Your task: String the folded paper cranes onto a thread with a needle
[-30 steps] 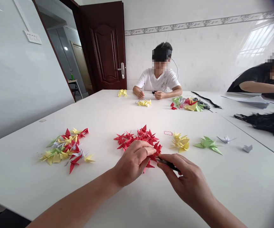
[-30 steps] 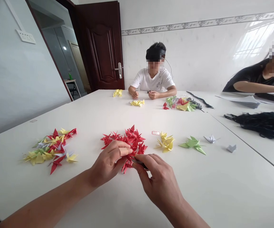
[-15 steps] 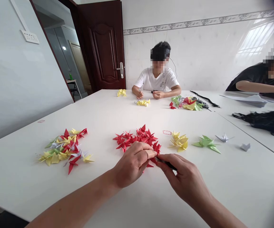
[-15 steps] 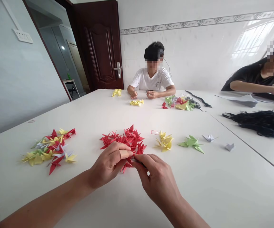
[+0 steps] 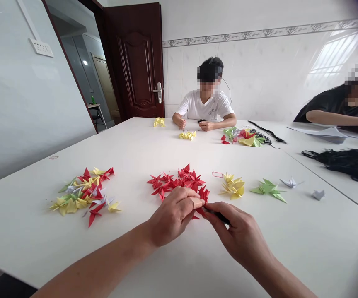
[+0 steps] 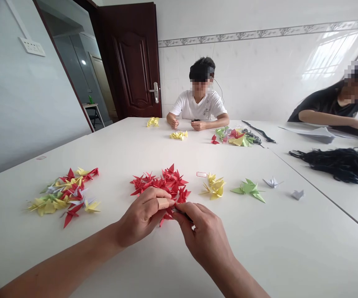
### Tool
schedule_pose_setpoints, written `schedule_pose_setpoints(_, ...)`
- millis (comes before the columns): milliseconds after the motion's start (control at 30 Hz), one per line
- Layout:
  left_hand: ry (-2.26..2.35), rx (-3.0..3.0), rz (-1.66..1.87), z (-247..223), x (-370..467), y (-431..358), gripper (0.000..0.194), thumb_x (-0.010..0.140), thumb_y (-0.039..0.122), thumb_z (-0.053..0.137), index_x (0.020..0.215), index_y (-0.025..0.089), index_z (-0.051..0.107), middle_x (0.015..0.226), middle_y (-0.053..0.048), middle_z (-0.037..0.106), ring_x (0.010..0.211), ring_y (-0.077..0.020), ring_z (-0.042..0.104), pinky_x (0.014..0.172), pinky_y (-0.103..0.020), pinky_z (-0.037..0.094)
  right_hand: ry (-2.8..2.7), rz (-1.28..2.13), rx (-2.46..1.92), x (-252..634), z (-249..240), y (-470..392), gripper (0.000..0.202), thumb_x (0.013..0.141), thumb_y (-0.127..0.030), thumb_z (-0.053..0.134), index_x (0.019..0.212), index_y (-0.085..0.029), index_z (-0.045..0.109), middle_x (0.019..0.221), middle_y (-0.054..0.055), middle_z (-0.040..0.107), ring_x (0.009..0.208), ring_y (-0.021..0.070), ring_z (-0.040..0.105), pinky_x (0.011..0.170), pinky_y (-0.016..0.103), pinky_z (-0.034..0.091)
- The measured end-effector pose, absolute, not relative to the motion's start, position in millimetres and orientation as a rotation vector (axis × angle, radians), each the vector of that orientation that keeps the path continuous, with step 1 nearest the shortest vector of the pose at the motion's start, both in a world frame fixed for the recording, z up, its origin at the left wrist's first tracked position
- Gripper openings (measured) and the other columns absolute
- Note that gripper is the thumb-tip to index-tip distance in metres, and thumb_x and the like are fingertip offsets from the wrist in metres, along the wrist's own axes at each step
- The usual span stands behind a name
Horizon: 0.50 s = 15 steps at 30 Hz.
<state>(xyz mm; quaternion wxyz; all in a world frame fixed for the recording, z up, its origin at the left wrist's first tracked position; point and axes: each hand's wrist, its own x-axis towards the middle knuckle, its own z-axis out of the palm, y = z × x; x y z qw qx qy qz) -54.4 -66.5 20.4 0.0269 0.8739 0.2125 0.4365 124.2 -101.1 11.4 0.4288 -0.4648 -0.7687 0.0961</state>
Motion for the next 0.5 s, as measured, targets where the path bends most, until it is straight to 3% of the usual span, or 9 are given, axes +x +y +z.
schedule_pose_setpoints(500, 0.689, 2.723, 1.374, 23.6, -54.3, -66.6, 0.022, 0.084, 0.008, 0.051, 0.104, 0.016, 0.055, 0.096, -0.008, 0.058, 0.087, -0.014, 0.058, 0.076, -0.028, 0.052, -1.919, 0.239, -1.161, 124.0, 12.8, -100.6, 0.018, 0.089, -0.03, 0.046, 0.086, -0.021, 0.061, 0.069, 0.0, 0.064, 0.056, 0.0101, 0.054, 0.052, 0.02, 0.042)
